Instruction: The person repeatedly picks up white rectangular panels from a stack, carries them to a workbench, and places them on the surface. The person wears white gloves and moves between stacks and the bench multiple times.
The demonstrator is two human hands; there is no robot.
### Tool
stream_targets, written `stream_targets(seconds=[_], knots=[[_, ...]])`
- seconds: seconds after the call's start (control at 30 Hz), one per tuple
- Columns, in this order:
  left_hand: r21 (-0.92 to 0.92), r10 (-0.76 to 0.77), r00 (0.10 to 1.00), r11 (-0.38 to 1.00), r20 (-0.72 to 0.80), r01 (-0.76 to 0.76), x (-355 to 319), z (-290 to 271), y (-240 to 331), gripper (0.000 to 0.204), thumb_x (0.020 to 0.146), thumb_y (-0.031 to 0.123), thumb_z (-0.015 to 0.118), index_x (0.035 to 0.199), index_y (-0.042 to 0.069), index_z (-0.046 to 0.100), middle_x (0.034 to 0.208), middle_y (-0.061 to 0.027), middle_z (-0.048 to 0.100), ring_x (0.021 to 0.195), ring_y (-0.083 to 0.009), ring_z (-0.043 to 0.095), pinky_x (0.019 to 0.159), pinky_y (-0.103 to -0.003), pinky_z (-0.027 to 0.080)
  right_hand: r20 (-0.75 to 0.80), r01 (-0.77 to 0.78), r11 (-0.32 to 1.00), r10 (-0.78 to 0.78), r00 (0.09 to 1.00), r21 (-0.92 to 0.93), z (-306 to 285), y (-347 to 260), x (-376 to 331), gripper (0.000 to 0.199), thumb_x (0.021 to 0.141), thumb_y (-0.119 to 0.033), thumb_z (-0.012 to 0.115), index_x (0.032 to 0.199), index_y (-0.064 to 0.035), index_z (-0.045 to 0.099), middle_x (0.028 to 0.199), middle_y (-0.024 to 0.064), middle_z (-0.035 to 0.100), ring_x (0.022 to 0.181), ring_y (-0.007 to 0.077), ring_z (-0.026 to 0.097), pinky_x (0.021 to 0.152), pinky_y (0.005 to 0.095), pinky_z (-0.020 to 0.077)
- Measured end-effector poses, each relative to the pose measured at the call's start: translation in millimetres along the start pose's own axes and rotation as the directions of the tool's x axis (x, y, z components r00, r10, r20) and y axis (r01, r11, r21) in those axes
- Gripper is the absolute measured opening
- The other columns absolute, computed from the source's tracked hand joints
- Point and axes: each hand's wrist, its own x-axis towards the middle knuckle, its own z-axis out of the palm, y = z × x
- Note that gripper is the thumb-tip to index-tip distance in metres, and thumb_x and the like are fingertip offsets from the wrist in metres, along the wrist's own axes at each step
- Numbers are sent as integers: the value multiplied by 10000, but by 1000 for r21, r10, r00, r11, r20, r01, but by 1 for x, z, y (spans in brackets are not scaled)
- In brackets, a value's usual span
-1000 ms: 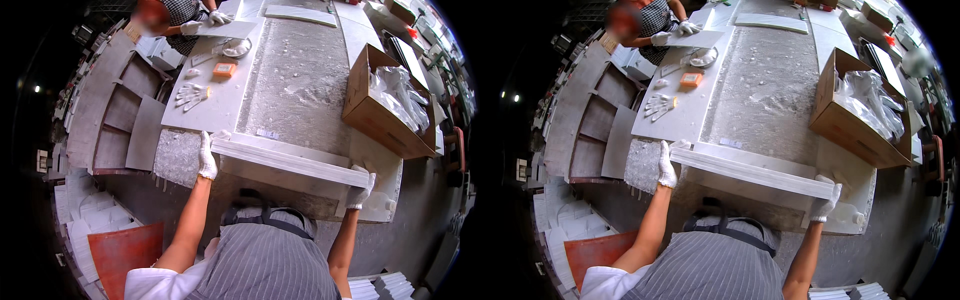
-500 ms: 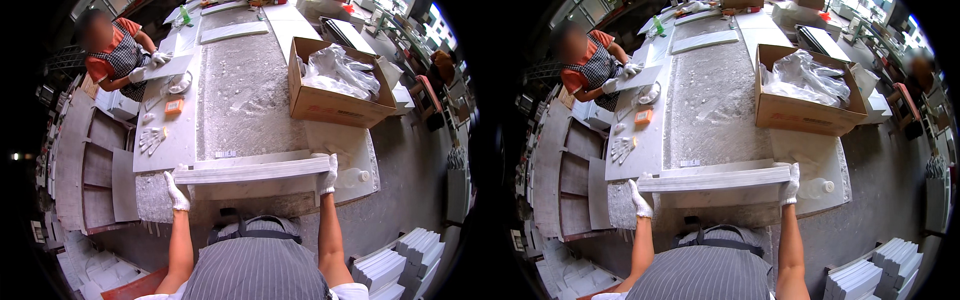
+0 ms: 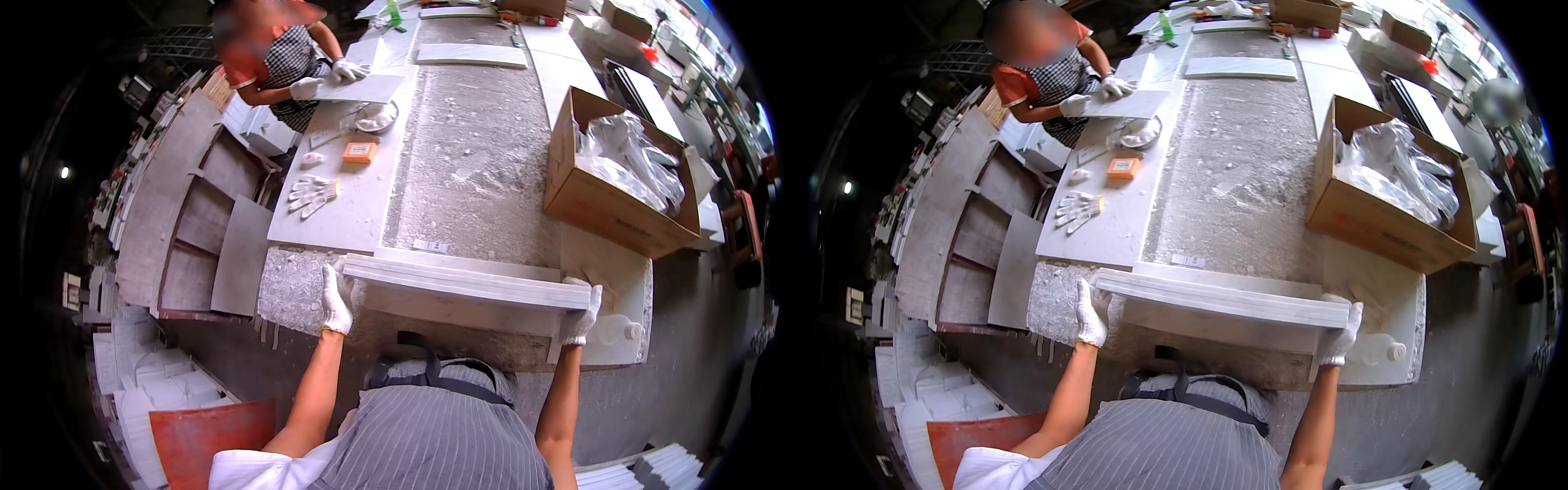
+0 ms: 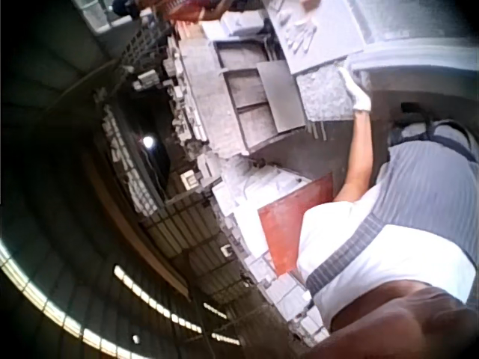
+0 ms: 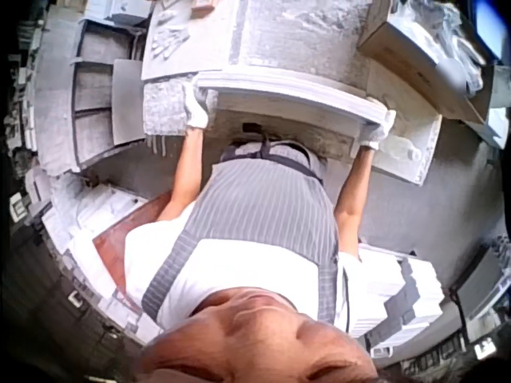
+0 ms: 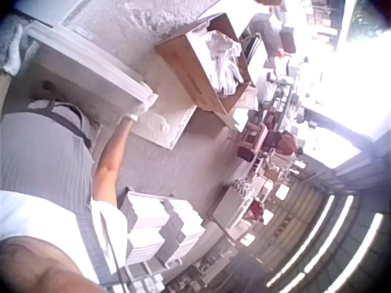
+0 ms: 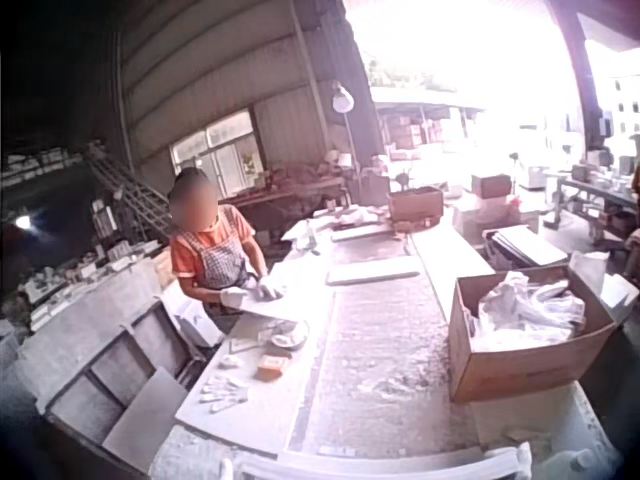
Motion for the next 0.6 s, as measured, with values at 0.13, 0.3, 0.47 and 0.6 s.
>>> stream_targets(seconds=[0.13,0.3,0.47,0.6], knots=[[67,0,1000,998,-23,1,-11,-2,-1,605,963,455,447,1345,-13,429,1383,-124,437,1287,-224,380,1108,-385,249,42,5,1000,-5,999,-3,-4,-1,0,543,994,-445,336,963,9,633,914,132,668,842,224,616,793,357,482],[329,210,976,927,-52,-182,-23,8,9,369,938,251,552,1197,-12,543,1168,-92,565,1116,-185,501,995,-314,374,54,-11,1000,11,998,-12,-1,-6,-2,509,1014,-387,304,969,6,623,908,116,659,866,216,597,840,355,457],[392,192,981,902,14,-182,-32,18,23,311,927,168,567,1188,0,547,1111,-44,555,1063,-143,490,939,-271,384,53,-26,999,28,998,-36,7,-10,-5,521,1016,-388,290,962,7,625,909,111,652,860,207,589,827,348,451],[499,201,979,846,27,-188,-35,24,28,323,898,145,609,1179,-3,546,1105,-61,563,1068,-160,502,952,-287,391,81,3,998,2,997,-62,6,-10,-5,526,1020,-385,281,954,5,627,913,106,650,862,197,584,825,342,448]])
